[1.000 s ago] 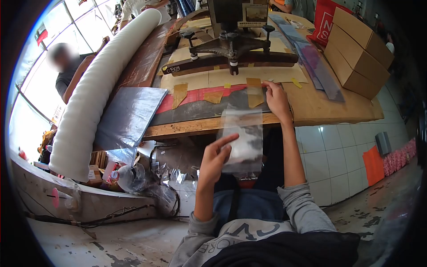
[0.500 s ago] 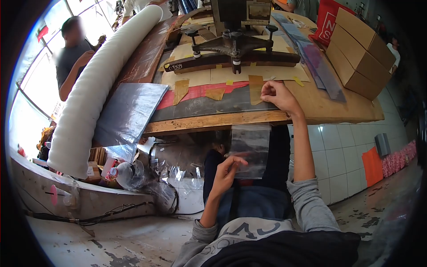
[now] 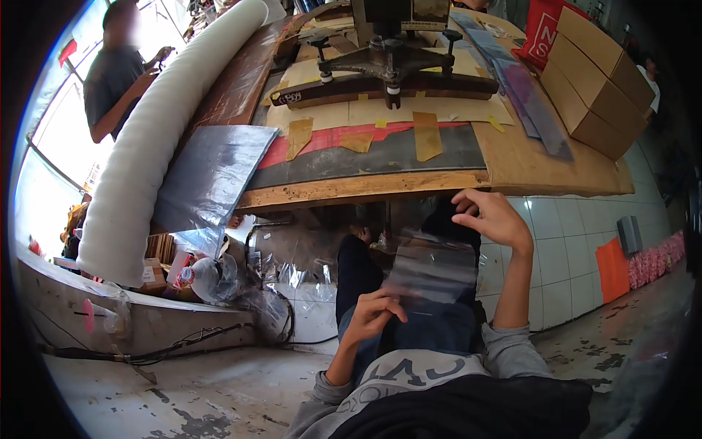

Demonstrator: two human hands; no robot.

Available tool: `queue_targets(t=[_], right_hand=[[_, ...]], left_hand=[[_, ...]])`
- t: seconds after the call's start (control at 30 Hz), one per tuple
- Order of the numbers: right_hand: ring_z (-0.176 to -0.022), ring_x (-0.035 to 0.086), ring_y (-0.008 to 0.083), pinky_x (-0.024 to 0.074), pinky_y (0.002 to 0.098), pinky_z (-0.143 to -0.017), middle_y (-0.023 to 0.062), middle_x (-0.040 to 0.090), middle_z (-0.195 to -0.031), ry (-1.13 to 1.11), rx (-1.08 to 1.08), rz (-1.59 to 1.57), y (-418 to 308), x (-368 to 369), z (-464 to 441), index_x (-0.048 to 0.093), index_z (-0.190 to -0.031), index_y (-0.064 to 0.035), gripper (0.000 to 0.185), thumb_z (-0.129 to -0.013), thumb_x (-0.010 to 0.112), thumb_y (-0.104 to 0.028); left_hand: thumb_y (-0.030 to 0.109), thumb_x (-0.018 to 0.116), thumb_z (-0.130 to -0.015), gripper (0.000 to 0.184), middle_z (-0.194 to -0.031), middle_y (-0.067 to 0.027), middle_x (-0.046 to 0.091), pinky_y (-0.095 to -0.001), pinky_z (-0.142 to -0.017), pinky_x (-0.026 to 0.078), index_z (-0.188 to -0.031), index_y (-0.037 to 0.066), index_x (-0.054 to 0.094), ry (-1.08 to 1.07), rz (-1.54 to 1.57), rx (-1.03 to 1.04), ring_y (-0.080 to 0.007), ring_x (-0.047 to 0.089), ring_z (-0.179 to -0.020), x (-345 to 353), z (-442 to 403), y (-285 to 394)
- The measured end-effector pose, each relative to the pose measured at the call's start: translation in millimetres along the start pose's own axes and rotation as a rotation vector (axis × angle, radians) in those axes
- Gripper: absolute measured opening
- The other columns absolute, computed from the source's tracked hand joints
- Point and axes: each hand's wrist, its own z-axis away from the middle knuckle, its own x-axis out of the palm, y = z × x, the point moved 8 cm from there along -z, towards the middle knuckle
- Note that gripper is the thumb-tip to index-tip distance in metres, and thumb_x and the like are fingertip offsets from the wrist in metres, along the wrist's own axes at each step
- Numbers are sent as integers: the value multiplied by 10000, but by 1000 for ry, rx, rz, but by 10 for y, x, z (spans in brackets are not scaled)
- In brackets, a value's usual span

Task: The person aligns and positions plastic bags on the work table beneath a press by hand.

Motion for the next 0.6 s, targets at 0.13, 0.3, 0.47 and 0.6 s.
queue_targets(t=[0.13, 0.3, 0.47, 0.6], right_hand=[[-905, 618, 173, 484, 300, -772, 92, 632, -1026, 137, -127, -298, -88, 17, 279, 604, -1048, 12, 316, -937, 551, -278], [-932, 607, 162, 471, 275, -803, 93, 628, -1048, 310, -167, -598, -44, 132, 561, 603, -1064, 7, 336, -978, 473, -291], [-985, 591, 175, 467, 283, -831, 91, 599, -1135, 464, -129, -566, 180, 241, 671, 560, -1148, -8, 368, -948, 531, -315], [-1227, 481, 259, 404, 326, -972, 140, 483, -1344, 511, -414, -229, -251, 109, 754, 518, -1257, -54, 574, -835, 673, -411]], left_hand=[[-185, 449, -678, 284, -1084, -163, 647, -255, -680, 497, -751, 9, 643, 62, 33, -40, -159, 644, -765, 14, -67, 4], [-92, 465, -874, 210, -1097, -197, 632, -264, -778, 501, -1041, 0, 554, 173, -64, -112, -182, 654, -924, -65, -13, -156], [46, 464, -950, 453, -1172, -241, 586, -226, -844, 440, -1352, 83, 258, 317, 319, -159, -206, 642, -960, 1, -272, -36], [88, 480, -955, 550, -1193, -251, 572, -280, -899, 444, -1422, 149, 195, 302, 170, -266, -252, 638, -973, -44, -328, -95]])
